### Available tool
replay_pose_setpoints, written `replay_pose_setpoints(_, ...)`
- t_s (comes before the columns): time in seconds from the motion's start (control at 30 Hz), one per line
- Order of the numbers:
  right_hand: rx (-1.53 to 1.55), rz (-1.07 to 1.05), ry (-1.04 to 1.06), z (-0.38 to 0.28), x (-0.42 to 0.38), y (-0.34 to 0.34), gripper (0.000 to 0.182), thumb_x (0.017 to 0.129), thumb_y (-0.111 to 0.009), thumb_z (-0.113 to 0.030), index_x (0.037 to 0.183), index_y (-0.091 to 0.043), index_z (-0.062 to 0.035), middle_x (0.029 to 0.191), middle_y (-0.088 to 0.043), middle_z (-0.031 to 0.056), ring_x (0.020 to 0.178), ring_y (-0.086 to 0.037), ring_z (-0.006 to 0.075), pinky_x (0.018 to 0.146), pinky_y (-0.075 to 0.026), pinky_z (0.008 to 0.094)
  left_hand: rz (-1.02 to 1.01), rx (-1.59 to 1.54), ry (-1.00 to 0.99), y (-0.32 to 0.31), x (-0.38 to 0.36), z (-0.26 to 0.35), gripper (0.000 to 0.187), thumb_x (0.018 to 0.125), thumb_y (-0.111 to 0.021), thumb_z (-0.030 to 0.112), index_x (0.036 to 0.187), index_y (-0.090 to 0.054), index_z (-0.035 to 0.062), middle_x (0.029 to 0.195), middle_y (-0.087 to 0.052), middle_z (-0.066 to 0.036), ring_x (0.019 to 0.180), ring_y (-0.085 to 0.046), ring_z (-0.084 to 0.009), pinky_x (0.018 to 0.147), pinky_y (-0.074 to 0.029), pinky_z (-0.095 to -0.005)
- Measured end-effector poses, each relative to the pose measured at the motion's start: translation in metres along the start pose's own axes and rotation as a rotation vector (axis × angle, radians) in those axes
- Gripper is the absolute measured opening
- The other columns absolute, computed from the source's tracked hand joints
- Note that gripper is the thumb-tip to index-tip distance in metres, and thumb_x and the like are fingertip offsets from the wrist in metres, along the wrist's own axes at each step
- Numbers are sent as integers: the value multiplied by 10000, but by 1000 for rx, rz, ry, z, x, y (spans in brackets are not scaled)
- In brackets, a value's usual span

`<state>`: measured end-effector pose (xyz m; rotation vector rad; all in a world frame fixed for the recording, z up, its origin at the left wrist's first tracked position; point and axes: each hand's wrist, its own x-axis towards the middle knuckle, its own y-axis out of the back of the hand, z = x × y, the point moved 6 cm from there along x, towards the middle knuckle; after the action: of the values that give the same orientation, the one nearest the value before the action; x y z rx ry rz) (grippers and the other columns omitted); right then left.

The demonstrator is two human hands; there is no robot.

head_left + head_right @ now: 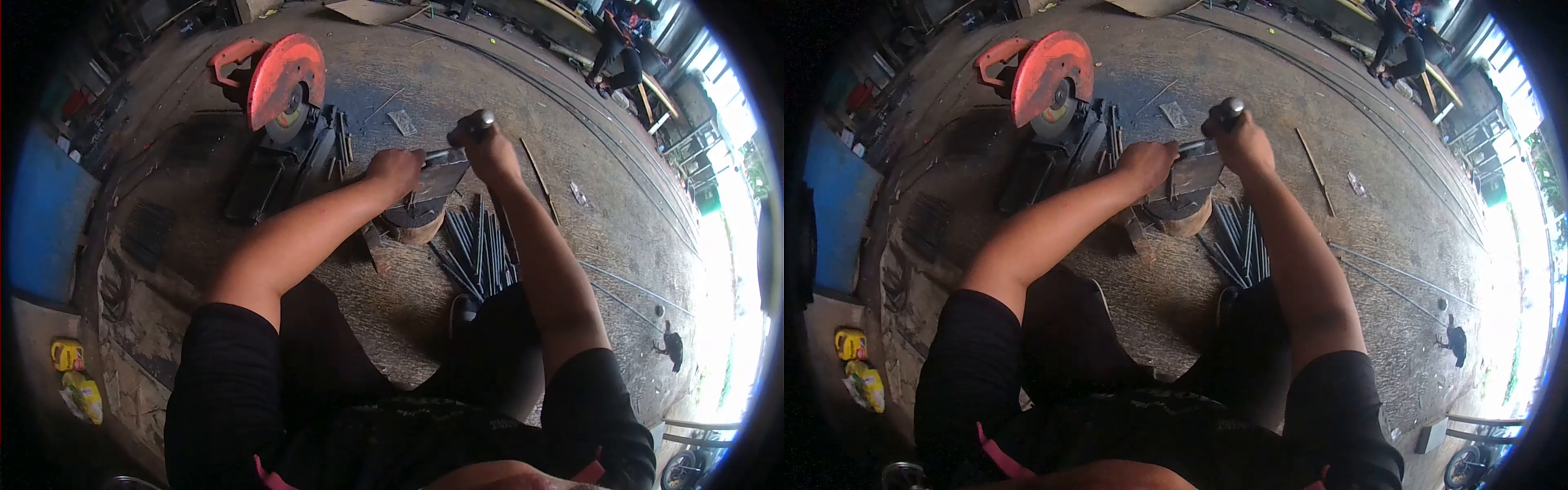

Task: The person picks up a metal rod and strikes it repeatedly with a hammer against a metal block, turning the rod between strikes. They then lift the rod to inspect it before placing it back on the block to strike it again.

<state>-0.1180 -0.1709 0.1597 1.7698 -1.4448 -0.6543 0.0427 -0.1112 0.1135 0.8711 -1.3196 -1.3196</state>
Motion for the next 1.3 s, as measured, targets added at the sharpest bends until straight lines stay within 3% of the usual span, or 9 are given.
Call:
replay_pose_setpoints(0.13, 371, 522, 291, -58, -28, 88, 265, 897, -595, -340, 1033, -631, -116, 980, -674, 155, 941, -647, 360, 808, -496, 416, 38, -88, -25, -10, -1, -1, 230, 935, -497, 273, 938, -591, 63, 750, -656, -187, 725, -662, -378, 620, -505, -504)
replay_pose_setpoints(0.17, 334, 639, 363, -60, -28, 101, 403, 914, -578, -416, 1071, -599, -46, 755, -632, 140, 669, -654, 292, 643, -508, 406, 57, -76, -41, -7, 0, -1, 231, 938, -495, 277, 927, -583, 64, 739, -651, -184, 721, -660, -378, 615, -501, -506)
replay_pose_setpoints(0.23, 265, 752, 414, -75, -44, 113, 366, 920, -574, -386, 1059, -598, -48, 788, -647, 154, 720, -664, 302, 657, -508, 406, 72, -65, -58, -3, -2, 0, 233, 940, -493, 281, 916, -576, 64, 728, -646, -182, 717, -657, -378, 611, -497, -509)
replay_pose_setpoints(0.33, 195, 396, 352, -38, -23, 47, 326, 931, -525, -334, 1090, -575, -54, 973, -653, 208, 942, -638, 361, 779, -498, 446, 67, -55, -63, -4, -1, 2, 214, 929, -497, 259, 947, -592, 68, 760, -661, -178, 741, -665, -372, 628, -509, -498)
replay_pose_setpoints(0.37, -93, 228, -21, 14, 0, -6, 388, 884, -562, -397, 1144, -579, -110, 1062, -662, 181, 1013, -620, 397, 870, -482, 464, 58, -23, -53, -11, 1, 1, 208, 919, -502, 246, 967, -598, 68, 780, -667, -180, 755, -669, -368, 636, -516, -493)
replay_pose_setpoints(0.5, -96, 32, -110, 25, -3, -15, 538, 851, -572, -478, 1216, -535, -85, 1145, -624, 214, 1108, -575, 392, 929, -452, 437, 24, 46, -64, 1, -1, -1, 217, 888, -516, 212, 1017, -612, 66, 834, -678, -187, 793, -678, -359, 663, -532, -483)
replay_pose_setpoints(0.93, 9, 66, -107, 33, -10, -1, 552, 838, -596, -456, 1200, -550, -42, 1164, -614, 229, 1125, -570, 381, 942, -446, 428, -49, -186, 190, -16, -4, -13, 307, 955, -452, 302, 1030, -545, 19, 828, -651, -249, 812, -641, -442, 716, -505, -530)
replay_pose_setpoints(1.03, 22, 70, -110, 40, -8, -4, 485, 857, -563, -472, 1176, -594, -107, 1164, -622, 199, 1127, -572, 361, 938, -440, 418, -62, -159, 138, -19, -5, -12, 308, 953, -448, 299, 1046, -536, 18, 834, -651, -250, 819, -642, -438, 722, -510, -524)
replay_pose_setpoints(1.3, 66, 58, -71, 46, -3, -10, 577, 841, -599, -471, 1197, -538, -21, 1145, -618, 253, 1120, -572, 388, 946, -443, 430, -95, -48, 42, -15, -6, -8, 263, 944, -473, 280, 1061, -548, 56, 835, -653, -236, 829, -645, -423, 724, -510, -524)
